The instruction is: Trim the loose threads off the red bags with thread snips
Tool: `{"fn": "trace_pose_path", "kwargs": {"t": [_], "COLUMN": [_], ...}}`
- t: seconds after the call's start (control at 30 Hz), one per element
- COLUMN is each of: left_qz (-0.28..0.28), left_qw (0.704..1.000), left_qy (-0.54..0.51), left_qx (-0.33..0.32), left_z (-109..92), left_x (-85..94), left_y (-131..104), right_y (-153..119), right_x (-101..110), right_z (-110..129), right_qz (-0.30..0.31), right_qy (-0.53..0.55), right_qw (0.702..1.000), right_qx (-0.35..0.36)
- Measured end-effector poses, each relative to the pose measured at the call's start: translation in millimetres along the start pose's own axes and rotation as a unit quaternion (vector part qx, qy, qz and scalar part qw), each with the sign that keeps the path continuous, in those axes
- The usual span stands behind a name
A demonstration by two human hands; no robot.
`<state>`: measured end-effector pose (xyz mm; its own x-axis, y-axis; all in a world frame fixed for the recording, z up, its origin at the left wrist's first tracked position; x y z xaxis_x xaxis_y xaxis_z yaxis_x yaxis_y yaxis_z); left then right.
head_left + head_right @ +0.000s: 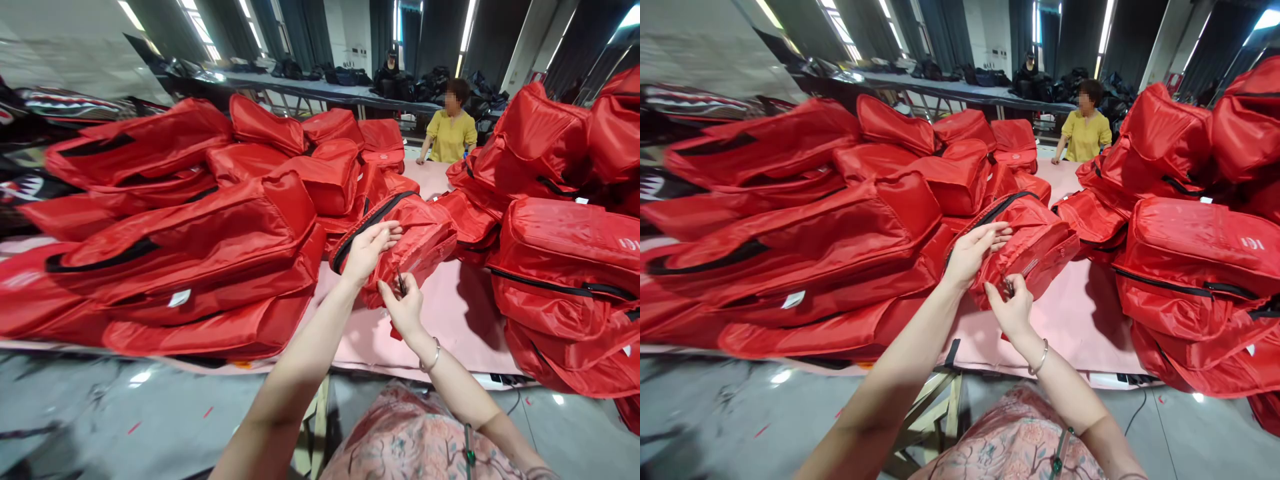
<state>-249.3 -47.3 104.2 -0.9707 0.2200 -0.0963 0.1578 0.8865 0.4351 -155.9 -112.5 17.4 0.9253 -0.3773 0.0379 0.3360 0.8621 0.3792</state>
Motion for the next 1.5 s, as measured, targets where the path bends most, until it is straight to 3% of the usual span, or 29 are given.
{"fn": "trace_pose_path", "kwargs": {"t": [0.07, 0.13, 0.2, 0.33, 0.4, 0.47, 0.53, 0.63, 0.83, 1.0, 1.2, 1.37, 1.5], "left_qz": [-0.114, -0.230, -0.282, -0.237, -0.240, -0.251, -0.228, -0.165, -0.107, -0.170, -0.254, -0.258, -0.142], "left_qw": [0.992, 0.965, 0.944, 0.958, 0.954, 0.939, 0.926, 0.924, 0.905, 0.895, 0.918, 0.943, 0.964], "left_qy": [0.018, 0.069, 0.123, 0.156, 0.172, 0.215, 0.271, 0.320, 0.383, 0.369, 0.271, 0.177, 0.173], "left_qx": [-0.050, -0.107, -0.120, -0.046, -0.053, -0.096, -0.129, -0.129, -0.151, -0.181, -0.136, -0.110, -0.142], "left_z": [-8, -14, -11, 17, 24, 24, 19, 14, 3, 4, 13, 1, -30], "left_x": [21.9, 47.6, 67.0, 79.7, 79.7, 77.4, 71.9, 63.7, 46.6, 41.7, 66.4, 94.8, 93.2], "left_y": [-9, -19, -25, -28, -35, -43, -48, -51, -57, -62, -69, -73, -62], "right_y": [-3, -4, -4, -4, -5, -7, -9, -11, -13, -16, -29, -18, 0], "right_x": [3, 8, 12, 17, 17, 18, 19, 21, 21, 19, 20, 69, 107], "right_z": [0, -1, -2, -5, -5, -5, -6, -9, -14, -15, -15, -23, -22], "right_qz": [0.008, 0.013, 0.014, 0.016, 0.019, 0.018, 0.018, 0.018, 0.034, 0.036, 0.093, -0.033, -0.150], "right_qy": [0.009, 0.022, 0.034, 0.035, 0.035, 0.037, 0.039, 0.046, 0.067, 0.065, 0.055, 0.020, -0.031], "right_qw": [1.000, 0.999, 0.999, 0.999, 0.999, 0.998, 0.998, 0.998, 0.997, 0.997, 0.991, 0.994, 0.981], "right_qx": [0.010, 0.021, 0.028, 0.030, 0.032, 0.037, 0.040, 0.041, 0.033, 0.032, 0.075, 0.103, 0.121]}}
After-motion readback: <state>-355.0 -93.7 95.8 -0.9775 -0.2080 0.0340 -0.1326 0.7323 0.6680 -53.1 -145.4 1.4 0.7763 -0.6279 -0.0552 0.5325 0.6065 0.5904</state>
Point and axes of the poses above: each hand's wrist, its own y-axis towards the middle knuckle, its own x-axis out of the back of the hand, z = x × y, the point moved 5 cm from there along y, towards the middle knuckle, and after that the axes turned 1 degree about x, right-handed, at the moved point
